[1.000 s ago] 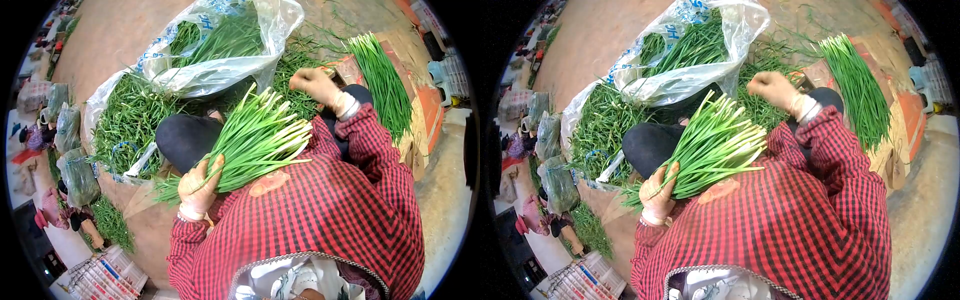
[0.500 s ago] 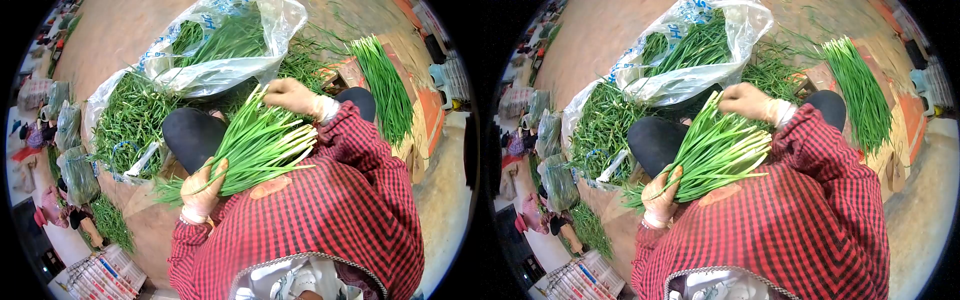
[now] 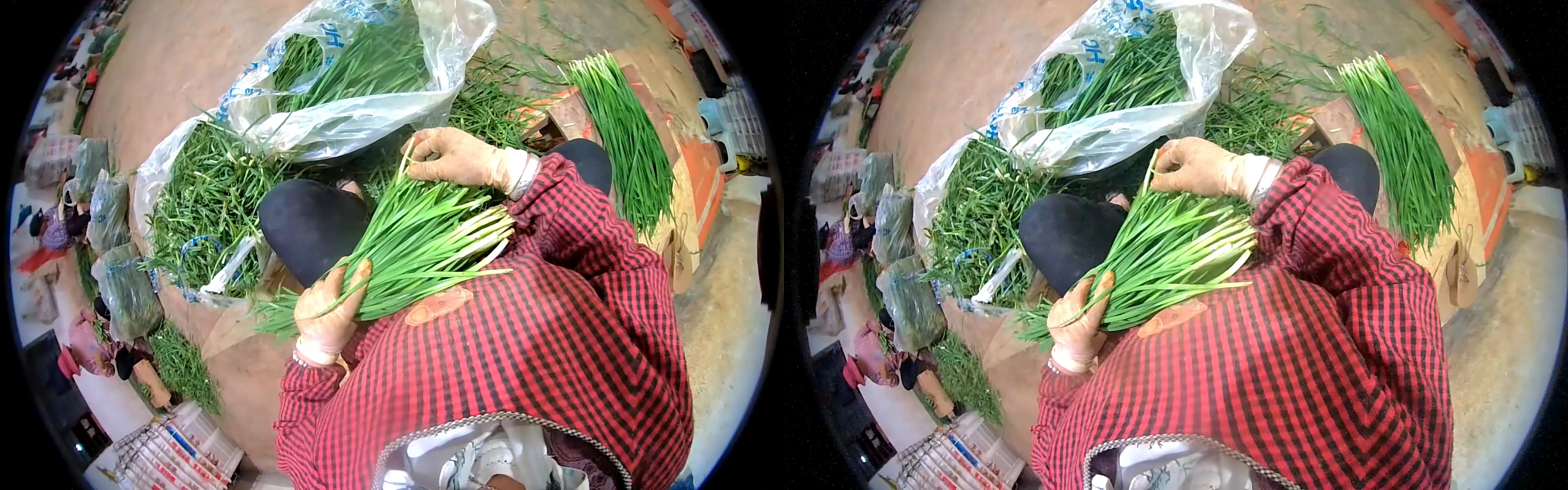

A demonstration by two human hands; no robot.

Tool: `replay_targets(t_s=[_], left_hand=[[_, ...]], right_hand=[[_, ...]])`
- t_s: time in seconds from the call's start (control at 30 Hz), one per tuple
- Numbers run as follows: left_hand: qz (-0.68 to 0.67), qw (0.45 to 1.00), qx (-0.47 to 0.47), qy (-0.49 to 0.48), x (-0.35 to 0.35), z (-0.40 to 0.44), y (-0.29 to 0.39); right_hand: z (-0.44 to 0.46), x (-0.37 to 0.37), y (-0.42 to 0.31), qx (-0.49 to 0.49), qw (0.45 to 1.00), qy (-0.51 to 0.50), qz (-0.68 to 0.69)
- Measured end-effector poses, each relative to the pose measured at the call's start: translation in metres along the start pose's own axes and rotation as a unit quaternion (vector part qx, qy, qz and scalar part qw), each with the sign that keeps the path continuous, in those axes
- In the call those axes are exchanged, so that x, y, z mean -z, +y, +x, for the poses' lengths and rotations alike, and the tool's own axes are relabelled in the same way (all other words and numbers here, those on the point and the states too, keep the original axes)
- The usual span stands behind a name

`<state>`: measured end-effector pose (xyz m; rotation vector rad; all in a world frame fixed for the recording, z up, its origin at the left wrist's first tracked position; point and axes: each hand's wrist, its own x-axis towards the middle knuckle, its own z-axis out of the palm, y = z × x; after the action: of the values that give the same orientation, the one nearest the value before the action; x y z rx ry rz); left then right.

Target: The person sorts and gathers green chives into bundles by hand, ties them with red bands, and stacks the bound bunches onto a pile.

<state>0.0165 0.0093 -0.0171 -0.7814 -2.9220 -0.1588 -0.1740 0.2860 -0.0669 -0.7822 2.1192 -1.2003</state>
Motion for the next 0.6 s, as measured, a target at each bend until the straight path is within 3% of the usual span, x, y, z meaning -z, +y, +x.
replay_targets(t_s=[0.13, 0.2, 0.27, 0.3, 0.4, 0.47, 0.53, 0.6], left_hand=[[0.003, 1.0, 0.009, -0.002, -0.001, 0.0, 0.0], [0.001, 1.0, 0.007, -0.002, -0.001, 0.001, 0.0], [0.002, 1.0, 0.007, -0.002, -0.002, 0.001, -0.001], [0.0, 1.0, 0.005, -0.002, -0.002, 0.0, -0.002], [-0.001, 1.0, 0.01, -0.003, -0.002, -0.002, -0.002], [-0.002, 1.0, 0.015, -0.002, -0.003, -0.003, 0.0], [0.014, 1.0, 0.01, 0.019, -0.006, -0.001, 0.0], [0.01, 1.0, 0.003, 0.016, -0.005, 0.0, 0.0]], right_hand=[[-0.005, -0.006, 0.005, 0.003, 0.987, 0.082, 0.138], [-0.015, -0.002, 0.005, -0.003, 0.989, 0.088, 0.116], [-0.025, 0.007, 0.012, 0.028, 0.99, 0.088, -0.103], [-0.032, 0.012, 0.015, 0.044, 0.988, 0.111, -0.096], [-0.052, 0.046, 0.035, -0.074, 0.975, 0.21, -0.029], [-0.063, 0.077, 0.056, -0.211, 0.933, 0.244, -0.159], [-0.066, 0.077, 0.045, -0.17, 0.948, 0.215, -0.159], [-0.059, 0.056, 0.016, -0.075, 0.991, 0.113, 0.015]])
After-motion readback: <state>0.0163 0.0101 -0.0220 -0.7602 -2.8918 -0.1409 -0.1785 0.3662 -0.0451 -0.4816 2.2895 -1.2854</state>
